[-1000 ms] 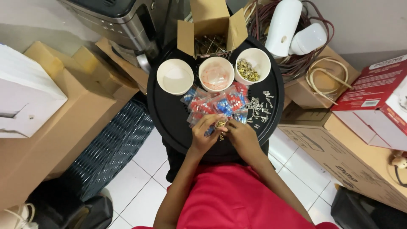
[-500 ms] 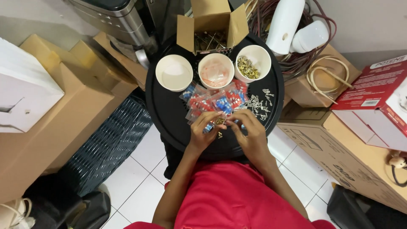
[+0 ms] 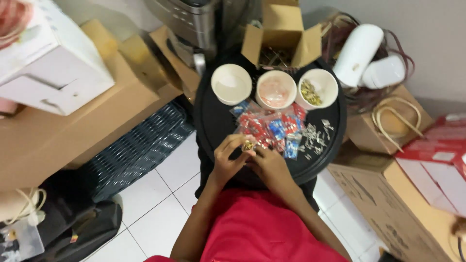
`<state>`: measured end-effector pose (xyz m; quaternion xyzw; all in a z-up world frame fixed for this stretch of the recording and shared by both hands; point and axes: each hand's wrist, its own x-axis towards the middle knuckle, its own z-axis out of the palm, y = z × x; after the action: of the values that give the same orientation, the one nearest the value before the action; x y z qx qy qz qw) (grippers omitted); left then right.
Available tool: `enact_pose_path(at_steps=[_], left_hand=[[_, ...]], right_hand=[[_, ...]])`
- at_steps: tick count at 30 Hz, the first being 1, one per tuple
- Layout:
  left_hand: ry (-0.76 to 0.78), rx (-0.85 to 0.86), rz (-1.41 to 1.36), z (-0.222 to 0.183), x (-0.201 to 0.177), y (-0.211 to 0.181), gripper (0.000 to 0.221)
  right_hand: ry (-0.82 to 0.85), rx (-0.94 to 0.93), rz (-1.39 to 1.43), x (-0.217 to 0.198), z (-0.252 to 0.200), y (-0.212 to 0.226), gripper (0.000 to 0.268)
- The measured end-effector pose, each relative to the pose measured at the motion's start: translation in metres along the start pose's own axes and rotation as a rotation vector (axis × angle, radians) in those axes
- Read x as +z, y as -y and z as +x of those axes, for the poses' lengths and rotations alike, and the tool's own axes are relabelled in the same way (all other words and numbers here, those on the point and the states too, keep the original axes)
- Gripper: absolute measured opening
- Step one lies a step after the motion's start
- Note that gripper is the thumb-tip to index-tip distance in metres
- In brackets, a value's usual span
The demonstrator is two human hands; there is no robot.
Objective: Sorting small electronic components and placing them into plastic bags or bowls on a low table.
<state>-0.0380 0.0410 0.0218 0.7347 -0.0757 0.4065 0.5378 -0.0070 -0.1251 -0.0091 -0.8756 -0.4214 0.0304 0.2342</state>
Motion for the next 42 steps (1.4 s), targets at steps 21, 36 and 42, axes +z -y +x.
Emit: enact_pose_path(at_steps=[21,36,42], left_hand=[[0.007,-0.04,-0.088,-0.011,0.014,-0.005,0.033],[0.074,0.053,-0.17,-0.007,0.045,0.002,0.03],[0.024,0.042,-0.145,-0.003,0.053,0.004,0.029]], right_hand=[[-0.394,0.12,0.432,-0.103,0.019,0.03,0.013],[-0.478,0.28,0.288,-0.106,-0.007,0.018,0.011],[-0.005,0.501,0.032,-0.039,-0.012,-0.001,0.019]])
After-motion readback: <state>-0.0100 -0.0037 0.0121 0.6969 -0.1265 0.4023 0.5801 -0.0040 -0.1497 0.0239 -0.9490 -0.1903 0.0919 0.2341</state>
